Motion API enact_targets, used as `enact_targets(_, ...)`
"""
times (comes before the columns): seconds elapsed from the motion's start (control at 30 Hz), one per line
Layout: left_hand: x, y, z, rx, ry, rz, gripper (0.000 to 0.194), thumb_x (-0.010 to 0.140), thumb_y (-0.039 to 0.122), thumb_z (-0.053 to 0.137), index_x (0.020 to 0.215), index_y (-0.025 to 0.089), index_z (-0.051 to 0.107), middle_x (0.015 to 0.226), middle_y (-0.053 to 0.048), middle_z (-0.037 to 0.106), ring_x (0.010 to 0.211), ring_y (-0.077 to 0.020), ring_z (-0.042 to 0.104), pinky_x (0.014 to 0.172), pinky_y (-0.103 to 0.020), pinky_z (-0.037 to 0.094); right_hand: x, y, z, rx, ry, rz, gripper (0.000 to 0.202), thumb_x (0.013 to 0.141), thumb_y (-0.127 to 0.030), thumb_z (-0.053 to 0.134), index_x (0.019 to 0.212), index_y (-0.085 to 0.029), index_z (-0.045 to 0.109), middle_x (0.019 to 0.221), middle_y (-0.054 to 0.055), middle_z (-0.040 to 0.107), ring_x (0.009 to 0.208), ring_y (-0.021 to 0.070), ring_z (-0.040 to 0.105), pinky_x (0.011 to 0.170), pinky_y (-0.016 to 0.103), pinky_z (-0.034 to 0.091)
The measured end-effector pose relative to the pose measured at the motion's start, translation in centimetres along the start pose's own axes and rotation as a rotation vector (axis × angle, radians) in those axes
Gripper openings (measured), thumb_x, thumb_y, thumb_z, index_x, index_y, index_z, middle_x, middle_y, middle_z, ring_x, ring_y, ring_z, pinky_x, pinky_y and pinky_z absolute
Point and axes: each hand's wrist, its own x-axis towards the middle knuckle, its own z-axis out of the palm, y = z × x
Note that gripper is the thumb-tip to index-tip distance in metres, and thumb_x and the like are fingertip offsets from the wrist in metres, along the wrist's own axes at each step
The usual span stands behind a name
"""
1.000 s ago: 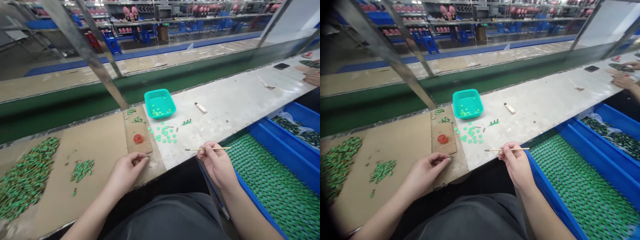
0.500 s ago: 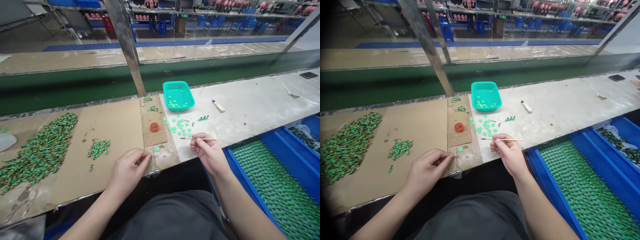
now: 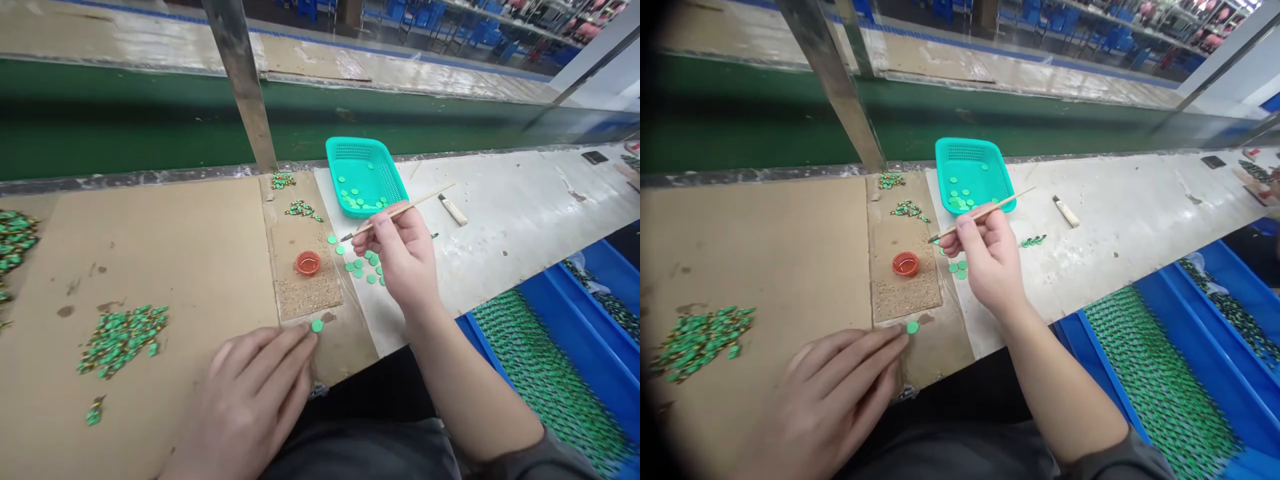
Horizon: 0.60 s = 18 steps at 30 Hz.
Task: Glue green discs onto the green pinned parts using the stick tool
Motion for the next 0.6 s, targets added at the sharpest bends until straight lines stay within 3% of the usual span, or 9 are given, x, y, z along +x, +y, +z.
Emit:
enact_targets(0.13,-0.4,0.0,0.6,-0.007,-0.027,0.022,0.026,0.114,0.015,0.066,0.136,0.016,0.08,0.13,-0.004,0.088,0.113,-0.0251,0.07,0.099,-0.045,0.048,-1.1,1.1,1.8,-0.201,-0.051,-0.15,0.017,0.117,-0.04,0.067,0.107,-0.027,0.071,0.091,-0.002,0.077,0.078,0.0129,0.078,0.074,0.029,0.066)
enact_targets(0.27,-1.0,-0.3,1.3,0.002,-0.017,0.074,0.027,0.113,0.016,0.065,0.134,0.014,0.081,0.133,-0.005,0.088,0.117,-0.0267,0.071,0.101,-0.047,0.048,-2.6,1.3,1.7,-0.393,-0.106,-0.258,0.014,0.117,-0.025,0.065,0.109,-0.026,0.076,0.099,-0.001,0.08,0.081,0.0128,0.079,0.076,0.031,0.064)
enact_targets(0.43,-1.6,-0.6,2.7,0.001,0.074,0.051,0.029,0.109,0.016,0.065,0.132,0.016,0.082,0.132,-0.006,0.087,0.113,-0.0259,0.07,0.11,-0.045,0.047,-2.7,1.1,1.7,-0.576,-0.214,-0.338,0.013,0.113,-0.024,0.074,0.1,-0.026,0.071,0.085,-0.004,0.074,0.076,0.0132,0.073,0.072,0.031,0.057)
enact_targets(0.6,-2.5,-0.6,3.3,0.015,0.058,0.047,0.036,0.108,0.018,0.063,0.138,0.017,0.082,0.14,-0.007,0.084,0.121,-0.0281,0.071,0.129,-0.048,0.041,-2.1,1.1,2.3,-0.707,-0.272,-0.338,0.022,0.116,-0.027,0.071,0.094,-0.026,0.069,0.084,-0.002,0.076,0.076,0.0142,0.073,0.07,0.031,0.054)
